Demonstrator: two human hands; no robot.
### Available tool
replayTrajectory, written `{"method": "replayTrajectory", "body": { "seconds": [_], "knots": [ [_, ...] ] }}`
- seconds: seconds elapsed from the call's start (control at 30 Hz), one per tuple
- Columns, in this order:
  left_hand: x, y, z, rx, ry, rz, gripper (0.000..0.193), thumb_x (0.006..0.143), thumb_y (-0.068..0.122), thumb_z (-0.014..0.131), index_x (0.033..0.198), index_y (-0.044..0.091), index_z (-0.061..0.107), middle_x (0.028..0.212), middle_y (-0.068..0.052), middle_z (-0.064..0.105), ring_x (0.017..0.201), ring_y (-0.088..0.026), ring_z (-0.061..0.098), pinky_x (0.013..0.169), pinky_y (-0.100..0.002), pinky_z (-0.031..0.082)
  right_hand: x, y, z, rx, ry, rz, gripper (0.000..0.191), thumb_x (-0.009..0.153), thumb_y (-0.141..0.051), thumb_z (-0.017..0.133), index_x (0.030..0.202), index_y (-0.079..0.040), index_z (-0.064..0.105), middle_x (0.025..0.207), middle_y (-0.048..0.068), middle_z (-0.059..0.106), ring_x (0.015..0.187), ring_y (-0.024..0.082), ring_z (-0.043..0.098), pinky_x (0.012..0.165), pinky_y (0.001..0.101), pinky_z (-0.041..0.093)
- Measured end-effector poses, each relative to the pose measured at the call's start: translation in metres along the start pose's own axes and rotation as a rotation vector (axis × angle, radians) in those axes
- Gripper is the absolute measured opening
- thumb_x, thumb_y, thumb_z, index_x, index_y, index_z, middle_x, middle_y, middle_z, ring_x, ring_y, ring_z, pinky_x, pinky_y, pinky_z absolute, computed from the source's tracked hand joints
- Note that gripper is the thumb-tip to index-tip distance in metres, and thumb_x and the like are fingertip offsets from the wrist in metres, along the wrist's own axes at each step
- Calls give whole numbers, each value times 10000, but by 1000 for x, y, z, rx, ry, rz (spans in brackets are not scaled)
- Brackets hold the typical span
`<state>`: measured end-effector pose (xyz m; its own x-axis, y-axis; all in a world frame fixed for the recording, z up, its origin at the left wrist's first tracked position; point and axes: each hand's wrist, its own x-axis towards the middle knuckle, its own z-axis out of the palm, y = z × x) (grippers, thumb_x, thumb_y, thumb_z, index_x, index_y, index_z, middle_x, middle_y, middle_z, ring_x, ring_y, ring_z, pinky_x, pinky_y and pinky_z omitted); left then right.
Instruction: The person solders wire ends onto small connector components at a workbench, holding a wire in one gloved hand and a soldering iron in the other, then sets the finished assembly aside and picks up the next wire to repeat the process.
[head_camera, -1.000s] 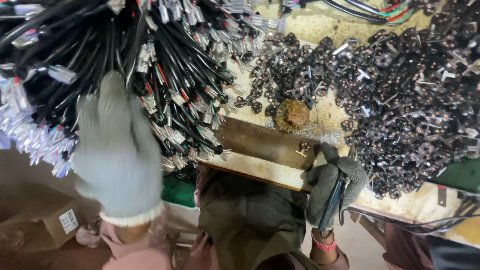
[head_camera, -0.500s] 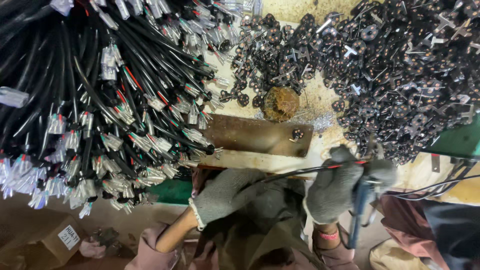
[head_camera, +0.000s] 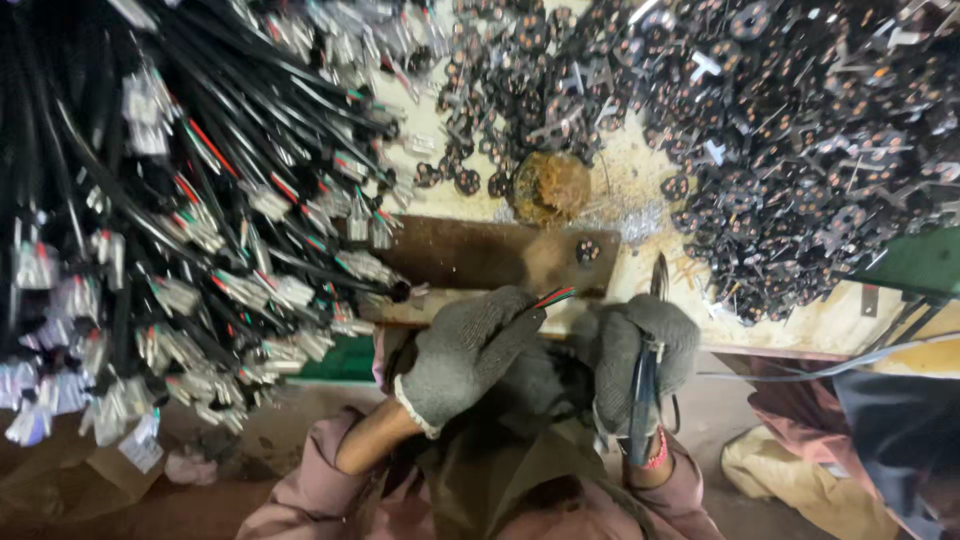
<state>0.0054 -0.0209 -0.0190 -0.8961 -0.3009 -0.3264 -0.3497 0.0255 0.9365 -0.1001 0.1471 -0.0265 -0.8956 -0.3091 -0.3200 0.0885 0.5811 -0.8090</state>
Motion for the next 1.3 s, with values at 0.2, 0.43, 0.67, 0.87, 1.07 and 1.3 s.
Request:
{"method": "replayTrajectory", "body": {
  "seconds": [0.2, 0.43, 0.67, 0.87, 1.07, 1.3],
  "knots": [
    [-10, 0, 21, 60, 230, 303, 270, 969, 62, 654, 1236, 25, 638, 1158, -196, 690, 1068, -395, 677, 912, -433, 551, 7, -27, -15, -308, -150, -338, 282, 666, -46, 872, 919, -93, 757, 816, 36, 672, 746, 191, 613, 688, 362, 470],
    [-10, -10, 32, -195, 252, -11, 212, 901, 29, 696, 1110, 50, 728, 1087, -116, 714, 963, -250, 724, 843, -332, 573, -15, -23, 3, 184, 231, -262, 426, 665, -176, 868, 1020, -134, 638, 937, 64, 614, 890, 247, 582, 859, 373, 477],
    [-7, -8, 28, 53, 325, 116, 243, 842, 57, 777, 1078, 101, 741, 1085, -101, 726, 1032, -271, 723, 859, -352, 581, -6, -14, -12, -238, -95, -326, 356, 679, -185, 857, 999, -149, 704, 889, 75, 641, 856, 271, 604, 810, 394, 475],
    [-15, -10, 15, 277, 133, 242, 327, 807, 72, 772, 1130, 112, 745, 1130, -139, 699, 1016, -332, 689, 796, -392, 552, -9, -27, -20, -326, -155, -290, 303, 692, -191, 848, 981, -162, 761, 847, 85, 665, 827, 292, 622, 769, 411, 473],
    [-15, -7, 25, -117, 134, 169, 146, 947, 57, 708, 1077, 27, 650, 1130, -144, 681, 1061, -317, 691, 930, -376, 555, -2, -38, -18, -593, -246, -385, 260, 705, -198, 839, 962, -174, 817, 806, 94, 688, 799, 313, 641, 728, 428, 471],
    [-15, -8, 16, -254, -30, 90, 69, 985, 33, 633, 1039, -3, 607, 1027, -127, 617, 918, -254, 609, 863, -334, 511, -12, -15, -14, -440, -256, -197, 247, 775, -172, 755, 1011, -142, 823, 881, 86, 746, 846, 266, 700, 764, 413, 533]
  ]
}}
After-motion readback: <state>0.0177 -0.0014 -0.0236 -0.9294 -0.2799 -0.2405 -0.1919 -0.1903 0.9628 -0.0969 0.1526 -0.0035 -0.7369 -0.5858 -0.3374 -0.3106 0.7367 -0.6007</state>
